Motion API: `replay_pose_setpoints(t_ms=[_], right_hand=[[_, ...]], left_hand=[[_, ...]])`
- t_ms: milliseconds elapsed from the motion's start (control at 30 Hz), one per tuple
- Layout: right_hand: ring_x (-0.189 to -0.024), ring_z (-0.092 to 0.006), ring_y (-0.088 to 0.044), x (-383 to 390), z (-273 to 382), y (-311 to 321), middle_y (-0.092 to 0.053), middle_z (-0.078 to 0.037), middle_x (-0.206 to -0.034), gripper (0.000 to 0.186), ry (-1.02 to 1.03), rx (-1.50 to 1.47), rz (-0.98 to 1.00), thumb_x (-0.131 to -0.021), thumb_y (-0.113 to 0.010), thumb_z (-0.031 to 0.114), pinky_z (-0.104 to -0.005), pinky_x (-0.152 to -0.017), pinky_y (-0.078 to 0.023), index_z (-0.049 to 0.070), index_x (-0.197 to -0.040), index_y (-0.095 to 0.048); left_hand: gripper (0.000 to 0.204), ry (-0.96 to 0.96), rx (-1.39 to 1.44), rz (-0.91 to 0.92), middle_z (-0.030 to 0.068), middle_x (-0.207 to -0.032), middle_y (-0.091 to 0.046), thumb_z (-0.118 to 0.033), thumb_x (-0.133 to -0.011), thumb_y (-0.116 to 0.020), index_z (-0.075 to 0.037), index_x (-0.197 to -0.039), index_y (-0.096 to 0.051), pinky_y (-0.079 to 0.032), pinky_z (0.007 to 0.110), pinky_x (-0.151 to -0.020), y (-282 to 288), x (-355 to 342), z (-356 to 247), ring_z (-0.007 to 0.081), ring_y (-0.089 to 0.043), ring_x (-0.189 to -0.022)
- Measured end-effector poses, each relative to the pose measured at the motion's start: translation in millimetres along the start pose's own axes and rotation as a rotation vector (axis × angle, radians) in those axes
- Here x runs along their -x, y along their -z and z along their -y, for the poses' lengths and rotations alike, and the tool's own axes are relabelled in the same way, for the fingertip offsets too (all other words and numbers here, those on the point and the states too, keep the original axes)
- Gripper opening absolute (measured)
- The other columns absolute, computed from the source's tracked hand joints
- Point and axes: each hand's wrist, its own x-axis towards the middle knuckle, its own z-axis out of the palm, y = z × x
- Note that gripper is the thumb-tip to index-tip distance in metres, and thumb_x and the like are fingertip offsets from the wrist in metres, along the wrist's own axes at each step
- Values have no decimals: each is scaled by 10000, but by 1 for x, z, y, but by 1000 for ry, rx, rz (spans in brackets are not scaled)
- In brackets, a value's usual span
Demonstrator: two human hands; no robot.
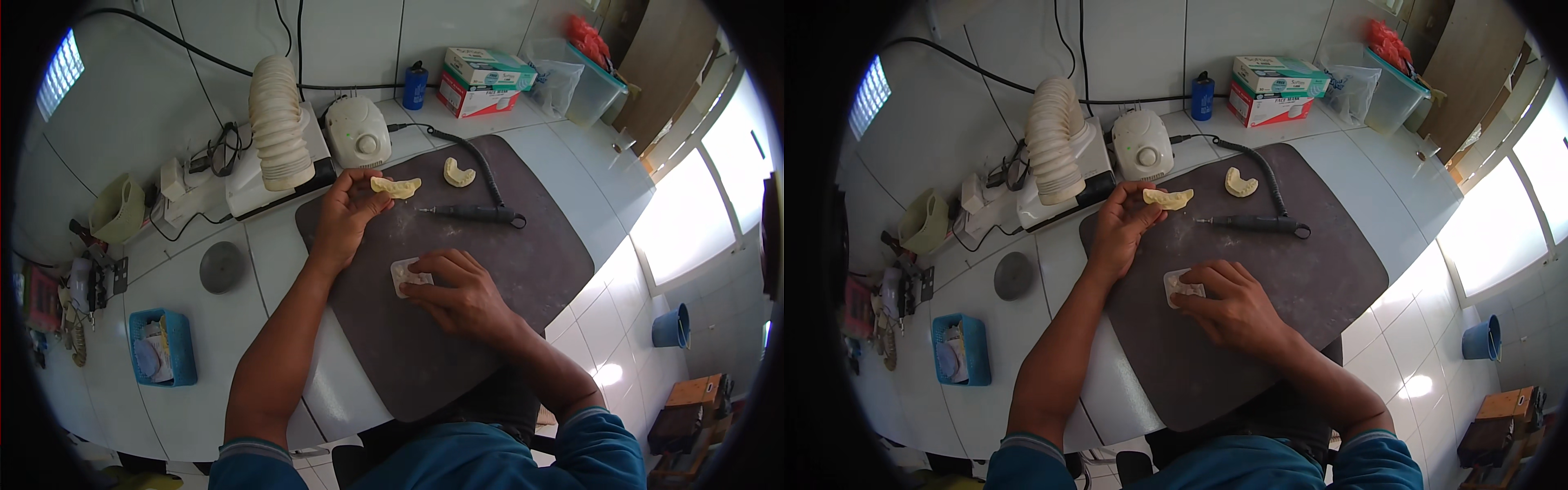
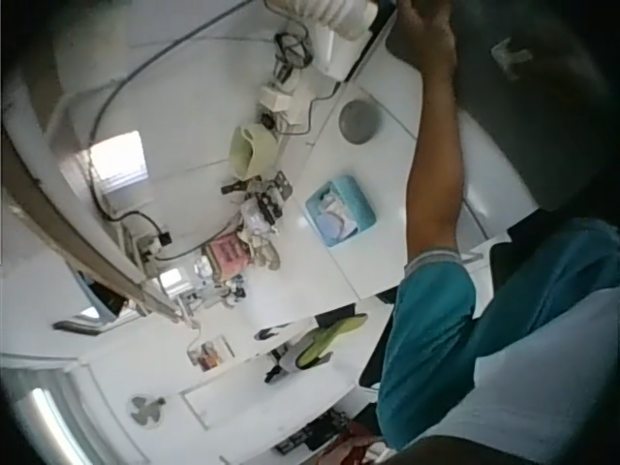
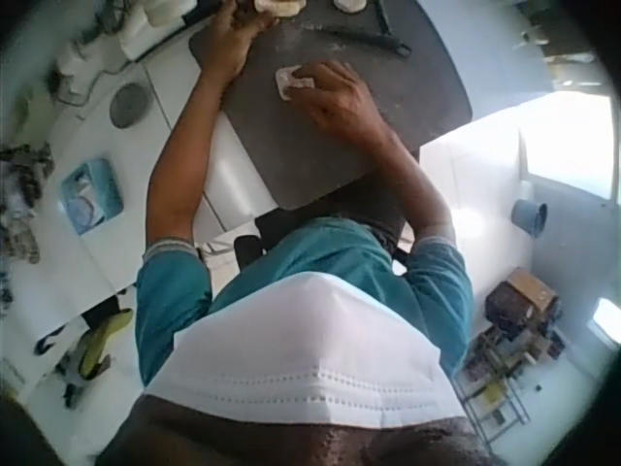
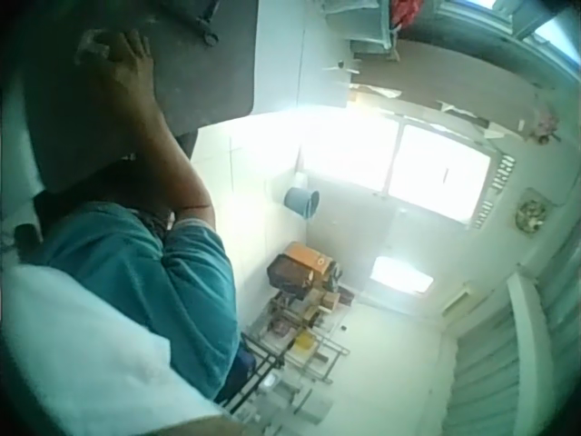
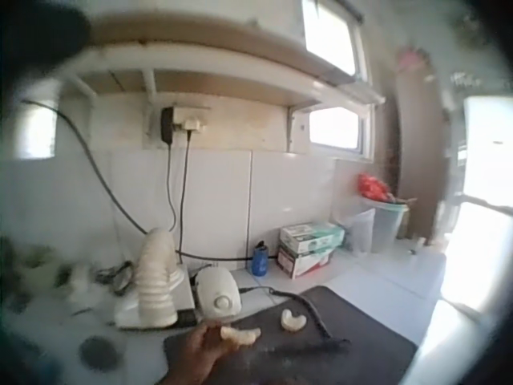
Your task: The person grinds and shapes a dental cast using a rotary handpiece, tests fitting artificial teeth from a container onto the mold, and continues carving the dental model with the tool.
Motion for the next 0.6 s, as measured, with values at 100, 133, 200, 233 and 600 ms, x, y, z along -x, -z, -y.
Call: replay_pose_setpoints(t_ms=[100, 133, 200, 233, 600], right_hand=[[-1409, -379, -758, 1, -3, 1, -806, -97, -1427, 337, 28, 59, 23, -915, -941, 90, -521, -1108, -657, 171, -1242, -919], [-1436, -380, -747, 2, -4, 0, -797, -106, -1461, 339, 31, 45, 32, -926, -926, 89, -521, -1128, -644, 178, -1253, -912], [-1489, -382, -724, 2, -6, -1, -779, -123, -1529, 343, 30, 34, 49, -949, -897, 87, -521, -1168, -619, 192, -1275, -899], [-1489, -386, -723, 3, -7, -1, -775, -128, -1540, 347, 21, 21, 64, -949, -895, 85, -523, -1169, -619, 191, -1280, -897], [-1461, -423, -710, -1, -3, -1, -670, -227, -1667, 293, -38, -46, 94, -978, -911, 81, -537, -1147, -620, 128, -1265, -874]], left_hand=[[317, -4, 5, 9, 128, -1393, -774, -18, -1142, -805, -19, -1437, -690, -688, 383, -1122, 1, 0, 1, 219, -786, -1282], [316, 1, 4, 6, 127, -1390, -774, -21, -1142, -807, -19, -1436, -690, -688, 382, -1121, 2, 0, 1, 218, -786, -1282], [318, 6, 10, 7, 126, -1382, -774, -34, -1139, -818, -21, -1431, -692, -689, 381, -1114, 2, 0, 2, 216, -788, -1276], [319, 14, 14, 3, 126, -1378, -774, -41, -1138, -824, -22, -1428, -692, -689, 380, -1111, 2, 0, 2, 215, -788, -1274], [333, 11, -3, 14, 119, -1380, -776, -76, -1123, -861, -37, -1409, -696, -691, 376, -1095, 2, 1, 0, 209, -787, -1265]])
